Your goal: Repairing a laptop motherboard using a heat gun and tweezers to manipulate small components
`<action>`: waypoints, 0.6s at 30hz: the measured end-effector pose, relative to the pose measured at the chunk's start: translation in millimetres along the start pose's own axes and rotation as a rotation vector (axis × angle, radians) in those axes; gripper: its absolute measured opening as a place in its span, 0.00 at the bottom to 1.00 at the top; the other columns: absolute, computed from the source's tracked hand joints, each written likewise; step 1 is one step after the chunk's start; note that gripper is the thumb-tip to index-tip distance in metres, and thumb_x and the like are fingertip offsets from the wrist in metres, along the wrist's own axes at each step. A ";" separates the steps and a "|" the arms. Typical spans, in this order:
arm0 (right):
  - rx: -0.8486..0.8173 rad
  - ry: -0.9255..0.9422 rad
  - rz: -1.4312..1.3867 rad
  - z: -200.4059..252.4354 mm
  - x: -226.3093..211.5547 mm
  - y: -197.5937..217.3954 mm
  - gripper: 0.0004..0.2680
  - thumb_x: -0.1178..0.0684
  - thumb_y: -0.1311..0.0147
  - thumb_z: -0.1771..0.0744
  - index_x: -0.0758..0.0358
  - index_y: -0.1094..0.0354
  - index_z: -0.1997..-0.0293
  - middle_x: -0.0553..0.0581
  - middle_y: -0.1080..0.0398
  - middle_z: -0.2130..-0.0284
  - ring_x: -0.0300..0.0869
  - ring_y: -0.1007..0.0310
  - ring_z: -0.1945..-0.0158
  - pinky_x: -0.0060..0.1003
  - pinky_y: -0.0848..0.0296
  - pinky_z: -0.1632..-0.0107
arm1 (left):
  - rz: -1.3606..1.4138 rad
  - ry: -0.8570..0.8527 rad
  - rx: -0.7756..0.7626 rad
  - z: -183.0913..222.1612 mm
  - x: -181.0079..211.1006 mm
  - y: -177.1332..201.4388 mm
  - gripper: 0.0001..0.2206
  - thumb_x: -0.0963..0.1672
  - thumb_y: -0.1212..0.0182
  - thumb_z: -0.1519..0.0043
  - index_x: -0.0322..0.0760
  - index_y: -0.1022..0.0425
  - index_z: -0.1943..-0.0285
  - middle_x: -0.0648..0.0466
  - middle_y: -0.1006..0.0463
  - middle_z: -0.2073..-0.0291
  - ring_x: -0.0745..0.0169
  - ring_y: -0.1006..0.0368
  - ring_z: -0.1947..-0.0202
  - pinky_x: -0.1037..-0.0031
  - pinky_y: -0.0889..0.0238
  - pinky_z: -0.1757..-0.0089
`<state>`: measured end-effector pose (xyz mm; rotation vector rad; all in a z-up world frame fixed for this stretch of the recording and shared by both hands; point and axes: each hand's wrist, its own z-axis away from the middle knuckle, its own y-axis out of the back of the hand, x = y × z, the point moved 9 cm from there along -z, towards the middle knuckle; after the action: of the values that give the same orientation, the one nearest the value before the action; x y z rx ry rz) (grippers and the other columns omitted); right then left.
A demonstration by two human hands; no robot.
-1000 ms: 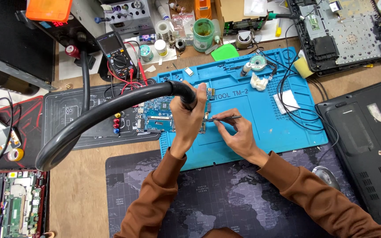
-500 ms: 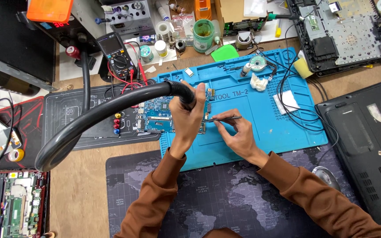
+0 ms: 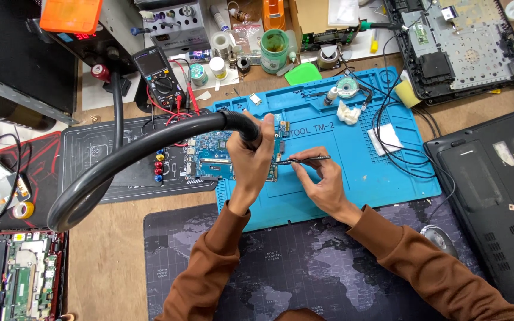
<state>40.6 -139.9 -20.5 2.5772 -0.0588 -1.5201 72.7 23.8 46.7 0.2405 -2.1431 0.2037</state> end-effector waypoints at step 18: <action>-0.197 -0.273 0.212 -16.1 9.7 11.6 0.08 0.51 0.52 0.27 0.62 0.27 0.53 0.58 0.30 0.70 0.40 0.28 0.67 0.42 0.25 0.62 | 0.137 0.027 0.224 0.0 37.2 45.0 0.13 0.42 0.48 0.28 0.44 0.35 0.70 0.61 0.32 0.87 0.73 0.34 0.85 0.80 0.33 0.72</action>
<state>59.8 -150.7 -19.5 2.1272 -0.1949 -1.6899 41.3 63.8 75.4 0.2187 -2.1111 0.5252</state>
